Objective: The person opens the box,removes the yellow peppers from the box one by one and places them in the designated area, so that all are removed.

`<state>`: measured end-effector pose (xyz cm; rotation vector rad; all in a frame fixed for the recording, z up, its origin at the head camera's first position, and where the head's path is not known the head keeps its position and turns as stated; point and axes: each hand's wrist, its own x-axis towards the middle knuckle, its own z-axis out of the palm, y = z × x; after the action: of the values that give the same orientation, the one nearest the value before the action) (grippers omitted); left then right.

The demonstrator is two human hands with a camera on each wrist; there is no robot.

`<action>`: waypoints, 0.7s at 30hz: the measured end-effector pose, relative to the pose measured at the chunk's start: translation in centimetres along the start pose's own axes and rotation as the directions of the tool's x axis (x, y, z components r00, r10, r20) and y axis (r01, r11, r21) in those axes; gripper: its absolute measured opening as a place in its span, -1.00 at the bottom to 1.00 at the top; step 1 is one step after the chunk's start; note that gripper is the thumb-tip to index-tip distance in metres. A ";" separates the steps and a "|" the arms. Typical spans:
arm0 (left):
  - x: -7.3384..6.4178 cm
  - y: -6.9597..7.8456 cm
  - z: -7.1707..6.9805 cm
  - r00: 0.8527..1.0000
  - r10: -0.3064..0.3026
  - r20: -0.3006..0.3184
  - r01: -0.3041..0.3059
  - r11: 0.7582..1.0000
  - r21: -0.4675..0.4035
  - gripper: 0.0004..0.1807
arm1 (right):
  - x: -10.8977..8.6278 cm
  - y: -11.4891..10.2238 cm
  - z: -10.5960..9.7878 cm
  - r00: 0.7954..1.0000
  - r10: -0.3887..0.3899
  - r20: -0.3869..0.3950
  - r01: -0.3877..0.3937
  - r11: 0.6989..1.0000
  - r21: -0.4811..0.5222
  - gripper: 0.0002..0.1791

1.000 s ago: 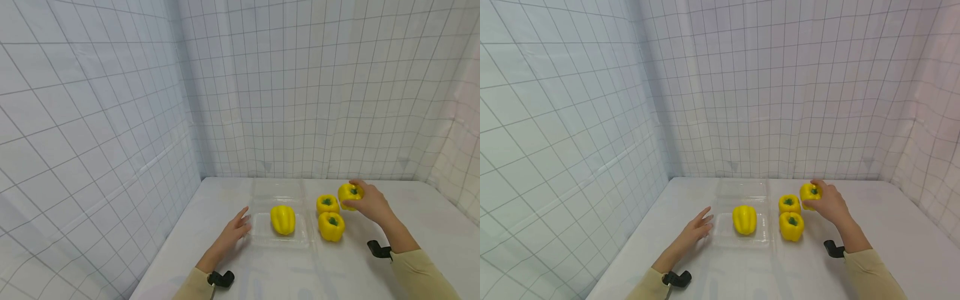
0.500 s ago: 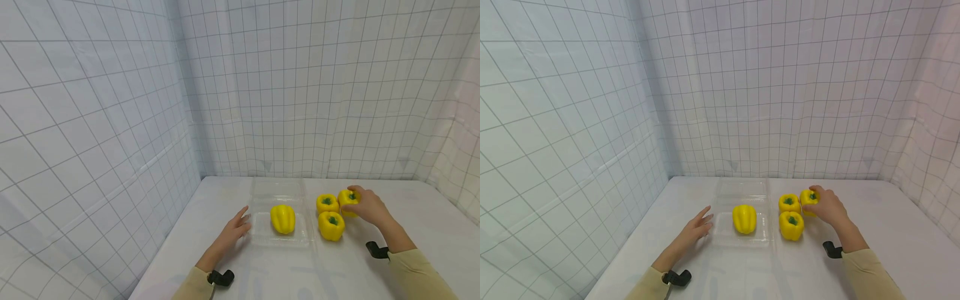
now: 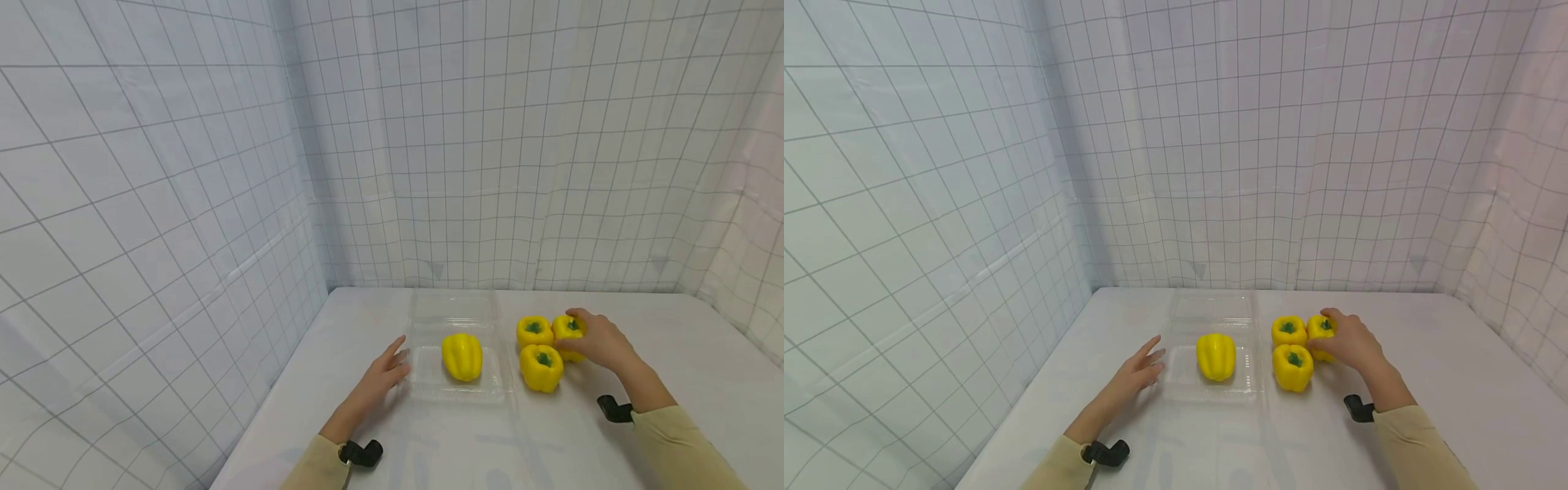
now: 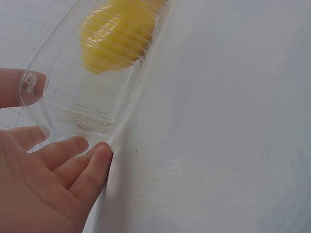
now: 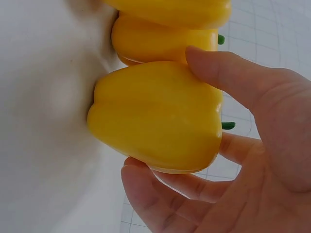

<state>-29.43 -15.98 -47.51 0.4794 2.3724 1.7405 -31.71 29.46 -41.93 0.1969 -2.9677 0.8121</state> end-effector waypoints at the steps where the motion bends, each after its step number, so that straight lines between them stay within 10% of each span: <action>1: 0.0 0.0 0.0 1.000 -0.002 -0.001 0.002 1.000 0.000 -0.28 | 0.0 0.0 0.0 1.000 -0.002 -0.001 0.002 1.000 -0.003 0.00; 21: 0.0 0.0 0.1 1.000 -0.014 -0.001 0.014 1.000 -0.013 -0.27 | 0.0 0.0 -0.2 1.000 -0.011 -0.004 0.010 0.999 -0.035 0.00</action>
<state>-29.41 -15.90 -47.57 0.4591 2.3582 1.7496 -31.76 29.57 -41.80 0.2087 -2.9721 0.7575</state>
